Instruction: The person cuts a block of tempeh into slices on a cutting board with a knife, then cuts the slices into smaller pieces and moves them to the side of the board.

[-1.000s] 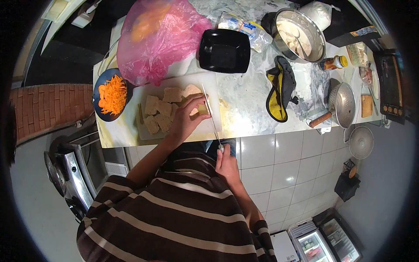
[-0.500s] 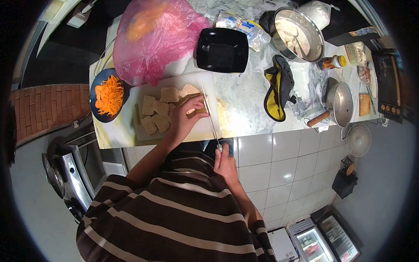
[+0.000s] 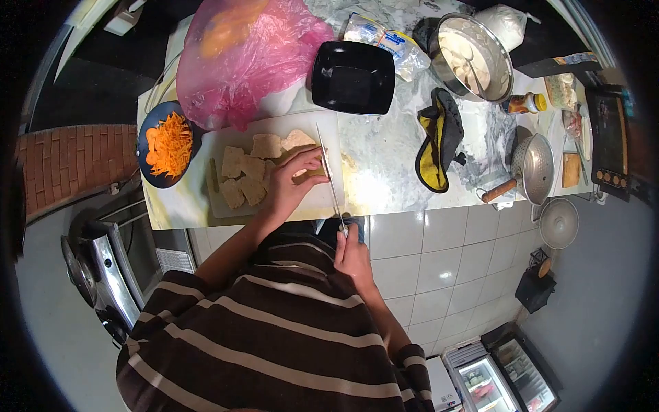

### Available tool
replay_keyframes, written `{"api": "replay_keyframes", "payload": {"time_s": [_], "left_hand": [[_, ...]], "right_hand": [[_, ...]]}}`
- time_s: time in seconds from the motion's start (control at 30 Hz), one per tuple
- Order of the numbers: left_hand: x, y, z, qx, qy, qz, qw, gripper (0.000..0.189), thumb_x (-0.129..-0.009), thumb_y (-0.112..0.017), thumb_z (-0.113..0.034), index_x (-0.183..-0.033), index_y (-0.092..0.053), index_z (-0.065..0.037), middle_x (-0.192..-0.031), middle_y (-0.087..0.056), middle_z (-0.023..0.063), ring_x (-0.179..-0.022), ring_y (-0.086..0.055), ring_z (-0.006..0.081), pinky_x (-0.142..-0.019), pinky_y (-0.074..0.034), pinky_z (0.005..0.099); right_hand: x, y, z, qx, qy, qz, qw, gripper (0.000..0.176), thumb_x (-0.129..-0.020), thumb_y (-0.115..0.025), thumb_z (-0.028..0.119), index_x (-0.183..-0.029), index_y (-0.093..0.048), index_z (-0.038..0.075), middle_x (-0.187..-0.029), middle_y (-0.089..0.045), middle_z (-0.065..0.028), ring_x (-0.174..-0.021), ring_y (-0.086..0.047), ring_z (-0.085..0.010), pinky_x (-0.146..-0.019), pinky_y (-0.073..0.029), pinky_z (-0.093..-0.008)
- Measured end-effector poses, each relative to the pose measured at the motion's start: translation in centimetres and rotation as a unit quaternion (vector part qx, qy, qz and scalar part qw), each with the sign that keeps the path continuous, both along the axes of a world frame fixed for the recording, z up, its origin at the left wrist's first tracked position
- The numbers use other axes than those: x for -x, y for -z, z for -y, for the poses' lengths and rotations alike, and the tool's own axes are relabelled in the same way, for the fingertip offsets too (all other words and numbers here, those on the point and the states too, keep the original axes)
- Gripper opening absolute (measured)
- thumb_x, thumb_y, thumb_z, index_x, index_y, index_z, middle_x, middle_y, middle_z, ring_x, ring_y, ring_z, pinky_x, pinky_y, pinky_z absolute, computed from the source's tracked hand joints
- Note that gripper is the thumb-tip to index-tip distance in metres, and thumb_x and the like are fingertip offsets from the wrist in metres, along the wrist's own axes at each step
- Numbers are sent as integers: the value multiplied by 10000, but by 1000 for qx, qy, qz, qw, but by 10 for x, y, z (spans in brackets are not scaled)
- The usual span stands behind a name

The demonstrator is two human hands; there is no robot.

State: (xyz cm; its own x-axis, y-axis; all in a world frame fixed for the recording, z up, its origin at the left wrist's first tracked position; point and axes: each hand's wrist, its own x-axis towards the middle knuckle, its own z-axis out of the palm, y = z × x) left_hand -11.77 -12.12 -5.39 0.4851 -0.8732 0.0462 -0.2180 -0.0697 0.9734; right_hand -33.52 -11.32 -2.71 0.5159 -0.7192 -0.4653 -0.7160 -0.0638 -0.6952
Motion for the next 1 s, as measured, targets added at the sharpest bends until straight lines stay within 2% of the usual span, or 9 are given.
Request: {"api": "replay_keyframes", "payload": {"time_s": [0.2,0.27,0.53,1.0], "left_hand": [[-3,-2,0,-8,3,-8,1000,563,-739,-823,-2,-1269,-636,-21,-1147,-694,89,-932,-692,162,-845,-562,286],[-3,-3,-1,-28,8,-20,999,540,-739,-811,52,-1250,-643,7,-1234,-657,92,-974,-683,144,-882,-577,276],[-1,-2,0,-30,13,-22,999,554,-756,-790,69,-1279,-620,2,-1262,-635,91,-999,-673,152,-902,-571,283],[-1,-1,-2,-17,17,-42,999,551,-768,-779,73,-1285,-606,-8,-1267,-602,91,-1015,-665,168,-892,-574,286]], "right_hand": [[-3,0,5,5,-12,1,1000,241,-1035,-473,205,-1148,-394,8,-701,-592,-335,-681,-580,-567,-579,-417,-648],[-4,0,5,8,-16,-3,1000,246,-1035,-472,203,-1149,-393,0,-700,-592,-334,-679,-582,-566,-579,-419,-648],[-17,-14,10,14,-8,-1,1000,240,-1039,-466,193,-1118,-395,-23,-701,-595,-336,-683,-584,-562,-581,-425,-647],[-18,-40,2,-12,8,-24,1000,199,-1045,-462,202,-1080,-395,18,-697,-598,-325,-689,-581,-564,-582,-408,-652]]}}
